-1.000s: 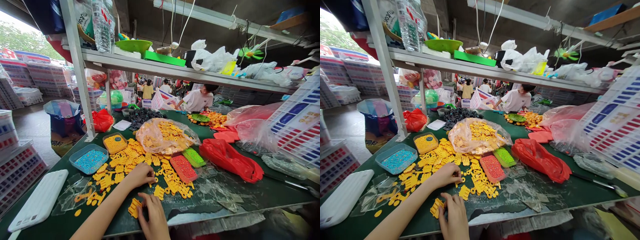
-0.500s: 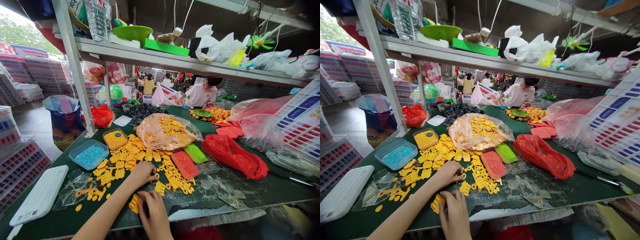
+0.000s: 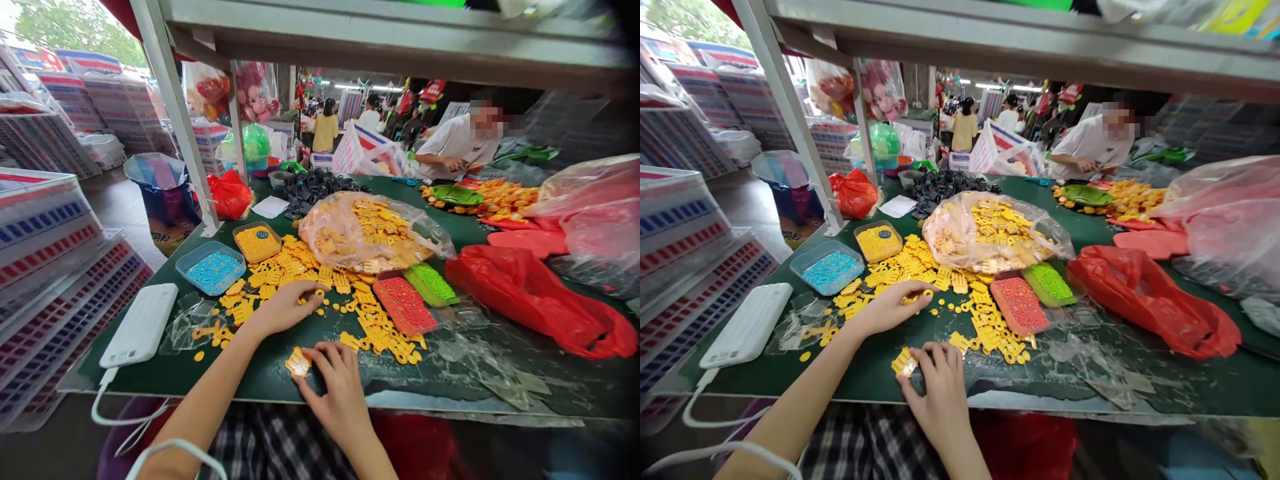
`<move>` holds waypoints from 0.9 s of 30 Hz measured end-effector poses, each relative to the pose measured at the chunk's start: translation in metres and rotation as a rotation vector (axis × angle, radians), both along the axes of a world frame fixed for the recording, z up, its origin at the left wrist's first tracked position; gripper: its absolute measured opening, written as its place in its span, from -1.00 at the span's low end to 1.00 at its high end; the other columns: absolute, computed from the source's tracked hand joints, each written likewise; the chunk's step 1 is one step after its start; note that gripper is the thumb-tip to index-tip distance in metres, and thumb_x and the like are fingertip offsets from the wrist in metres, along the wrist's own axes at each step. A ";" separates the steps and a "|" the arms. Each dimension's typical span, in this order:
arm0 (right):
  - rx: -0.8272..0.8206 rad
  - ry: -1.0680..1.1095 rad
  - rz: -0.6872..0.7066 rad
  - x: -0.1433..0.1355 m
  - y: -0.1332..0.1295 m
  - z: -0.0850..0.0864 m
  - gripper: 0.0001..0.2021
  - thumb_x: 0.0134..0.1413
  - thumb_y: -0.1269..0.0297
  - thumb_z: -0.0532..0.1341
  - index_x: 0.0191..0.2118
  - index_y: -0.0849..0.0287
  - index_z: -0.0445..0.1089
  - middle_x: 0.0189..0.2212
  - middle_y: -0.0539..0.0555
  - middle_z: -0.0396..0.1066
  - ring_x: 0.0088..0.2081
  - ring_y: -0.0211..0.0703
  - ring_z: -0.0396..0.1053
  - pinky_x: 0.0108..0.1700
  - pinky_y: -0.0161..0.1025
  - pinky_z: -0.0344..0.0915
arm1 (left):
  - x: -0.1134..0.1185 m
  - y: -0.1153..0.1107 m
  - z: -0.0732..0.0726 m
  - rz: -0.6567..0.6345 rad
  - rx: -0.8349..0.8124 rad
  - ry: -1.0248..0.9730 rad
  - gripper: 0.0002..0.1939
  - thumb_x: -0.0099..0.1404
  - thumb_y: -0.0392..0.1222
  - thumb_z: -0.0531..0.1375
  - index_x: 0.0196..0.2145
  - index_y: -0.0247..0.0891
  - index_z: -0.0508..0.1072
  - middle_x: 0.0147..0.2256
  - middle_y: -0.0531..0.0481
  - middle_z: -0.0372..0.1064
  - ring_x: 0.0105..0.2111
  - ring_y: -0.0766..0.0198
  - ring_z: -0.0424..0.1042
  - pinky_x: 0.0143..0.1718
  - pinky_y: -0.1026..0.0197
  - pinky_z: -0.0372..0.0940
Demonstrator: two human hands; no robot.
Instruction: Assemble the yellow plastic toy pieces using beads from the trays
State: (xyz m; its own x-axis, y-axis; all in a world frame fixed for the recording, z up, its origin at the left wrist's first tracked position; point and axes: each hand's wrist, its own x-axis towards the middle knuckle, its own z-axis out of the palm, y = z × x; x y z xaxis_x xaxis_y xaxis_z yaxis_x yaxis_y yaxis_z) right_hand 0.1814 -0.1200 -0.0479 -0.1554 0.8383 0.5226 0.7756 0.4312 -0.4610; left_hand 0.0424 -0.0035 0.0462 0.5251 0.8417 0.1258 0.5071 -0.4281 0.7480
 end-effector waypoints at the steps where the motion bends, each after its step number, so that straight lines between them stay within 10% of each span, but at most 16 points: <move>1: 0.002 0.000 -0.003 0.000 0.001 -0.001 -0.72 0.10 0.23 0.27 -0.04 0.05 0.39 -0.16 0.10 0.41 -0.10 0.00 0.29 -0.01 0.02 0.28 | -0.007 -0.005 0.002 0.052 -0.012 -0.027 -0.68 0.34 -0.05 0.08 -0.07 -0.23 0.48 -0.26 -0.02 0.47 -0.25 0.21 0.41 -0.17 0.21 0.28; 8: -0.003 -0.001 -0.090 -0.001 0.002 -0.003 -0.71 0.17 0.07 0.21 -0.05 0.05 0.39 -0.11 0.13 0.38 -0.04 0.05 0.24 0.04 0.07 0.21 | -0.029 -0.048 -0.015 0.296 -0.243 -0.036 -0.75 0.17 0.02 0.19 -0.41 -0.23 0.44 -0.51 0.08 0.38 -0.50 0.28 0.31 -0.45 0.27 0.20; 14: -0.013 -0.014 -0.198 -0.005 0.002 0.001 -0.63 0.04 -0.15 0.25 -0.43 0.07 0.29 -0.23 0.14 0.39 -0.08 0.09 0.24 0.00 0.09 0.17 | -0.028 -0.067 -0.033 0.416 -0.321 -0.122 -0.73 0.12 0.06 0.21 -0.44 -0.22 0.42 -0.57 0.11 0.32 -0.55 0.31 0.29 -0.52 0.30 0.16; 21: -0.046 -0.138 0.139 0.009 0.002 0.011 -0.73 0.22 0.34 0.07 -0.01 -0.03 0.35 0.03 0.01 0.44 0.04 0.01 0.26 0.21 0.20 -0.14 | -0.042 -0.083 -0.041 0.557 -0.424 -0.203 -0.63 0.02 0.15 0.25 -0.49 -0.23 0.35 -0.59 0.11 0.28 -0.58 0.34 0.25 -0.53 0.31 0.11; 27: -0.081 -0.133 0.147 0.007 0.007 0.009 -0.79 0.18 0.08 0.22 -0.10 -0.04 0.43 -0.27 0.01 0.50 -0.22 -0.07 0.33 0.01 0.00 0.08 | -0.039 -0.096 -0.045 0.592 -0.389 -0.188 -0.70 0.09 0.07 0.23 -0.40 -0.22 0.38 -0.54 0.09 0.36 -0.55 0.32 0.28 -0.53 0.30 0.12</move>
State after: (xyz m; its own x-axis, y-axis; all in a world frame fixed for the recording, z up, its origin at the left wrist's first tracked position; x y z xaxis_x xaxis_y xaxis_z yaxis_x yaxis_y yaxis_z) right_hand 0.1882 -0.1126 -0.0393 -0.3419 0.8401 0.4211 0.7637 0.5095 -0.3965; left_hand 0.0036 -0.0991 0.0017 -0.0330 0.9799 -0.1966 0.4198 0.1921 0.8871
